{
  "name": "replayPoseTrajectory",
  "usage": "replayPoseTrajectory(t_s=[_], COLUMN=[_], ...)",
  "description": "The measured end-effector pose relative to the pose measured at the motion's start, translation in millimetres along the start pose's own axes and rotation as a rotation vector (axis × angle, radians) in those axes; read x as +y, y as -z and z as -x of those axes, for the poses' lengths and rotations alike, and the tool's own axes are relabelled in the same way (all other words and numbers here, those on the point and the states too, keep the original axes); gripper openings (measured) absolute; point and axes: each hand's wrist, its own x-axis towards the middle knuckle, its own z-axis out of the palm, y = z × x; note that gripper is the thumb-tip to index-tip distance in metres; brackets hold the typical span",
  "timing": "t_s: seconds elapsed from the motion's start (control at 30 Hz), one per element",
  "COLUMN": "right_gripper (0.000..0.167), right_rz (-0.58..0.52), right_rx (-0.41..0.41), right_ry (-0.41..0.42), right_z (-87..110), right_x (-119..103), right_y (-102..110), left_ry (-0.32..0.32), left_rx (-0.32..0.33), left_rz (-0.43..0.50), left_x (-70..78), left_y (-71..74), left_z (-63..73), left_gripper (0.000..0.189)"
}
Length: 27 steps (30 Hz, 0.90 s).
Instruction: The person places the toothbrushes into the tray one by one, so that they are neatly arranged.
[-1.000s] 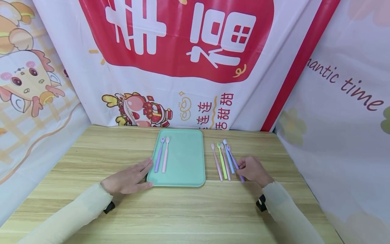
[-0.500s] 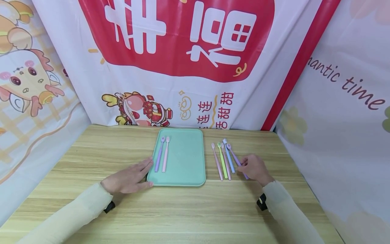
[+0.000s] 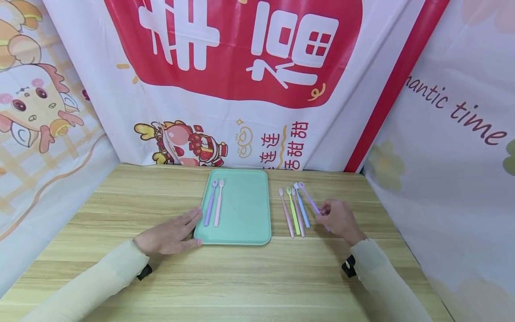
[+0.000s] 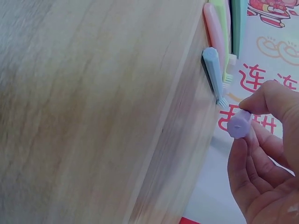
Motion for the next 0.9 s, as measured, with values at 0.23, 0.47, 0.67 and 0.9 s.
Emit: replayPoseTrajectory(t_s=[0.23, 0.47, 0.67, 0.9], right_gripper=[0.013, 0.014, 0.018, 0.019], right_rz=[-0.013, -0.02, -0.049, -0.079], right_rx=[0.058, 0.111, 0.154, 0.181], right_ry=[0.047, 0.09, 0.141, 0.19], right_z=[1.1, 1.6, 2.8, 1.6], right_x=[-3.6, -13.1, -21.5, -29.0], right_y=[0.0, -3.7, -8.0, -14.5], left_ry=[0.001, -0.005, -0.003, 0.003], left_rx=[-0.004, 0.004, 0.007, 0.005], left_rz=[-0.003, -0.008, -0.002, 0.005], left_x=[0.3, 0.6, 1.7, 2.8], left_y=[0.6, 0.8, 1.3, 1.9], left_z=[-0.2, 0.7, 1.2, 0.9], left_gripper=[0.092, 0.091, 0.091, 0.09])
